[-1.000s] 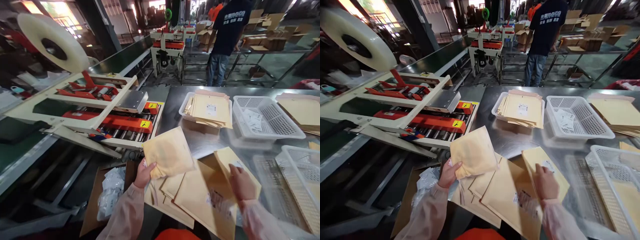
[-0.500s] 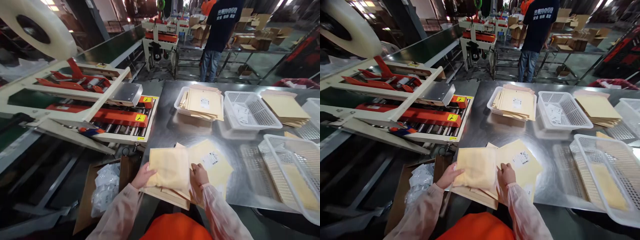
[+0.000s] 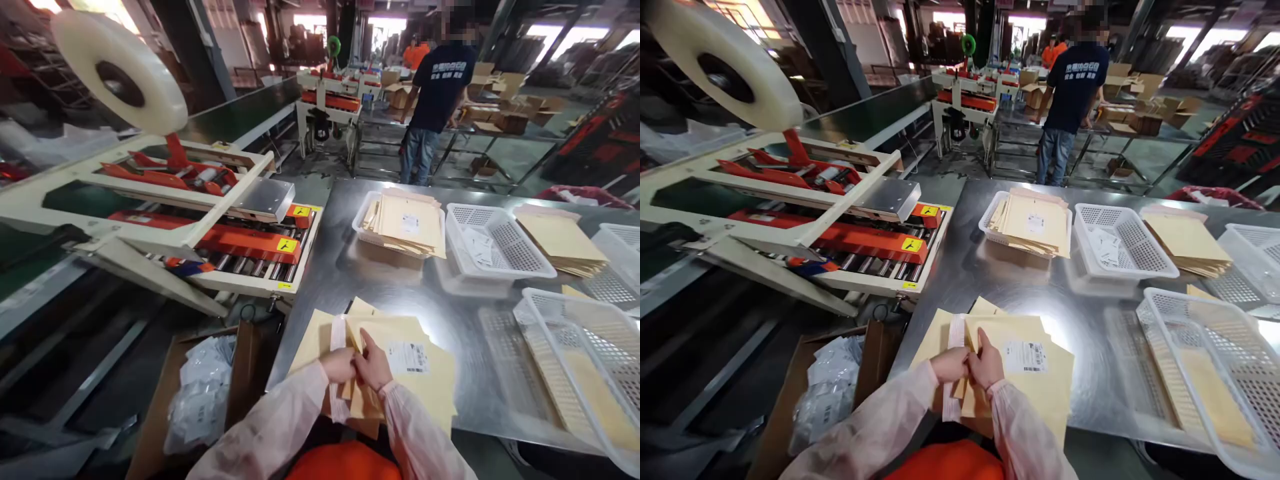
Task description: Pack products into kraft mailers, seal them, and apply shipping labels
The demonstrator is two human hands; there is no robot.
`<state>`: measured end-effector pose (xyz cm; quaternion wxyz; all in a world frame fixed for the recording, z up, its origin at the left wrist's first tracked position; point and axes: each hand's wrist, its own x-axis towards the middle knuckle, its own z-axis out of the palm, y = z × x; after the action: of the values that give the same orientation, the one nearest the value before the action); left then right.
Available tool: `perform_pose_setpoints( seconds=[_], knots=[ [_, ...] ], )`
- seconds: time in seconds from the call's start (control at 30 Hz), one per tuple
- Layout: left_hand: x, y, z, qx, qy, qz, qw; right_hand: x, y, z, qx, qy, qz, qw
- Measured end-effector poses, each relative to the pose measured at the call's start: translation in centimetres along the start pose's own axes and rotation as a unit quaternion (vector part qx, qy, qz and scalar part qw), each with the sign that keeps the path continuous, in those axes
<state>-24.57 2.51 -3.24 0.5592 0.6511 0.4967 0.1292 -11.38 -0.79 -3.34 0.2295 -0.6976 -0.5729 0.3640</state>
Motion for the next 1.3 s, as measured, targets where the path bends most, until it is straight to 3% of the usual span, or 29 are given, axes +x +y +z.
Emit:
perform_pose_setpoints(
  seconds=[0.07,0.2,0.3,0.4,0.53,0.67,0.83,0.9,1.0,1.17,1.3],
  knots=[
    [0.3,0.8,-1.4,0.05,0.003,-0.006,0.999,-0.1,-0.1,0.1,0.03,0.003,0.021,0.999],
    [1.8,1.5,-5.4,0.158,0.189,0.003,0.969,-0.2,0.0,0.6,0.076,0.011,0.032,0.997],
    [2.9,1.9,-7.0,0.182,0.248,0.003,0.951,-0.1,-0.2,0.7,0.128,0.001,0.046,0.991],
    [2.0,2.5,-6.9,0.155,0.287,0.004,0.945,0.0,-0.4,-1.0,0.224,0.035,0.082,0.971],
    [-1.8,4.0,-6.0,0.027,0.331,0.107,0.937,-0.6,-0.6,-5.5,0.317,0.161,0.08,0.931],
    [-4.2,5.8,-6.1,-0.054,0.346,0.145,0.926,-2.2,-1.1,-9.6,0.303,0.125,0.058,0.943],
    [-3.8,7.0,-6.8,-0.076,0.337,0.169,0.923,-3.5,-0.8,-12.4,0.216,0.218,0.041,0.951],
    [-2.9,7.1,-6.7,-0.083,0.322,0.194,0.923,-3.5,-0.4,-11.6,0.153,0.21,0.002,0.966],
    [-0.7,6.5,-6.3,-0.034,0.279,0.195,0.94,-2.9,0.2,-7.9,0.088,0.191,-0.046,0.977],
    [3.0,3.6,-6.3,0.152,0.206,0.066,0.964,-1.5,1.4,-0.6,0.094,0.107,-0.059,0.988],
    [2.6,1.5,-6.1,0.175,0.235,0.025,0.956,-0.7,1.8,0.9,0.1,0.096,-0.061,0.988]
  ],
)
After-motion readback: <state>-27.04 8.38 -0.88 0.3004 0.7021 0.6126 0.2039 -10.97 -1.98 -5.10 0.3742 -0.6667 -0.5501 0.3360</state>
